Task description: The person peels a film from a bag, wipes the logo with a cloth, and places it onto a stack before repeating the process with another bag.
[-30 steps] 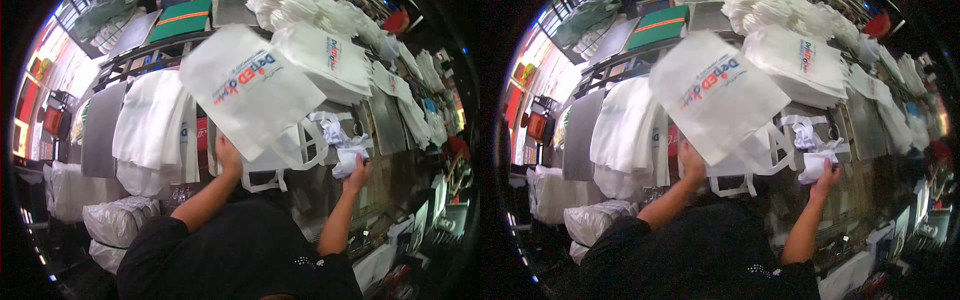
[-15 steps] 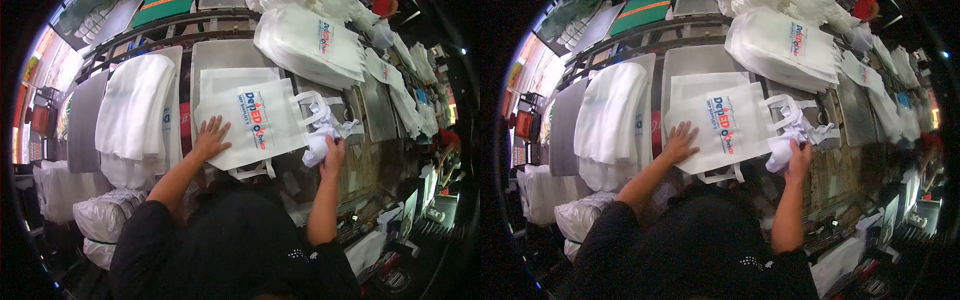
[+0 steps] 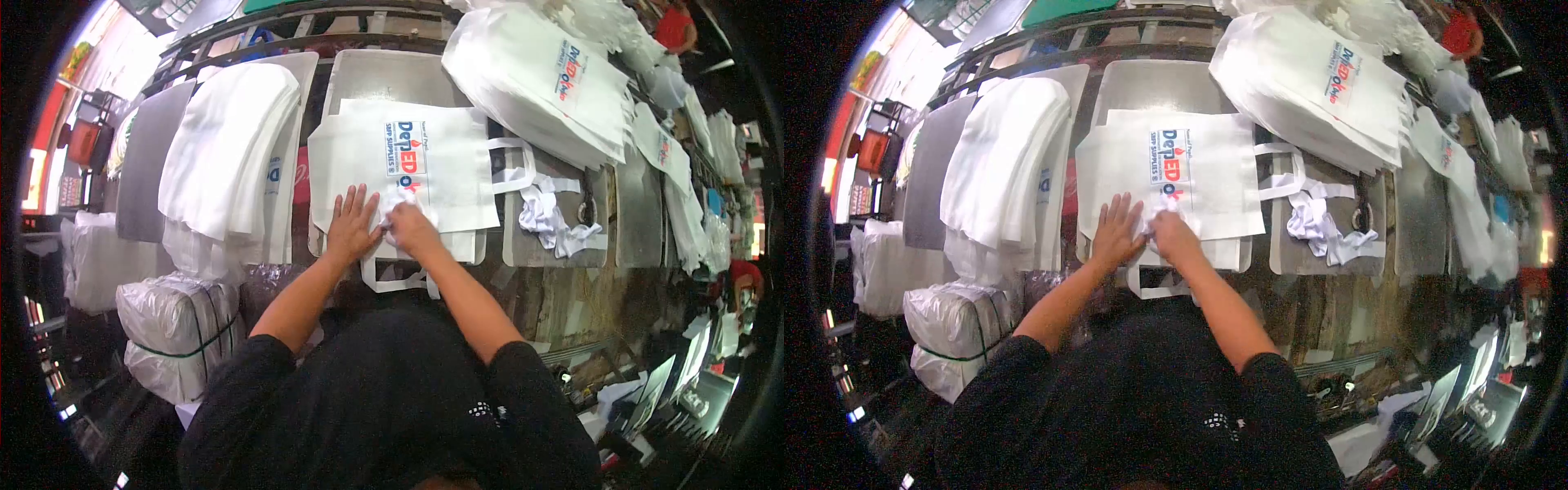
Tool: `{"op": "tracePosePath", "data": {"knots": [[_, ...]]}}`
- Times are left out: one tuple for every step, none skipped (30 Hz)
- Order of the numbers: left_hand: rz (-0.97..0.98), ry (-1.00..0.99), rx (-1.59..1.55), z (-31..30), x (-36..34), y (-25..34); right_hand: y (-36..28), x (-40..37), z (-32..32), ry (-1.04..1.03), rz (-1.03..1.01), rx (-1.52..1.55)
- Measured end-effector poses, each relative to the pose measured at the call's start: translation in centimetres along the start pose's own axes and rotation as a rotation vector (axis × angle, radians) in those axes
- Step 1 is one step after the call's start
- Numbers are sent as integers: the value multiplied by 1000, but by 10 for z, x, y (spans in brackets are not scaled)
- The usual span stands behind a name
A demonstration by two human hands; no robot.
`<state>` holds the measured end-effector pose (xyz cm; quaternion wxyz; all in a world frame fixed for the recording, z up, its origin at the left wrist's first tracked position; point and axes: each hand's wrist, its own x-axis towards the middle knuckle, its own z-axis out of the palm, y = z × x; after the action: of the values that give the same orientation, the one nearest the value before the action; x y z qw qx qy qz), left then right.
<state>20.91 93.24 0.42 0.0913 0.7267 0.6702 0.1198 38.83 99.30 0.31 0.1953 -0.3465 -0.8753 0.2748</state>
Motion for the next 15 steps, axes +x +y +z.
{"op": "tracePosePath", "data": {"knots": [[-10, 13, 4, 1, 0, 0, -1, 1, 0, 43, -12, -2], [-29, 11, 15, 3, 1, -3, -2, 6, 2, 91, -27, -3], [-22, 20, 19, 0, 5, -3, 9, 18, 4, 80, -42, 12], [-18, 15, 15, -1, 1, 1, 24, 27, 5, 73, -29, -7], [-27, 12, 39, 0, 1, 2, 34, 31, 9, 60, -5, -25], [-47, -3, 35, 0, 0, 3, 32, 43, 1, 147, 18, -76], [-40, 18, 24, -1, 1, 4, 33, 51, -2, 157, 59, -95], [-32, 43, 15, -3, 2, 3, 32, 56, -2, 170, 97, -117], [-26, 57, 18, -4, 2, 4, 28, 45, 1, 157, 92, -112], [-38, 56, 16, -4, 0, 4, 19, 24, 3, 112, 84, -151], [-39, 51, 3, -5, 2, 3, 15, 15, 4, 71, 73, -192], [-40, 47, -13, -6, 3, 3, 15, 15, -1, 65, 66, -194], [-47, 49, -18, -6, 4, 2, 17, 12, -8, 15, 8, -178], [-43, 46, -1, -5, 3, 2, 18, 8, -13, -37, -44, -160], [-34, 40, 18, -5, 2, 3, 17, 18, -14, -11, -6, -209]]}}
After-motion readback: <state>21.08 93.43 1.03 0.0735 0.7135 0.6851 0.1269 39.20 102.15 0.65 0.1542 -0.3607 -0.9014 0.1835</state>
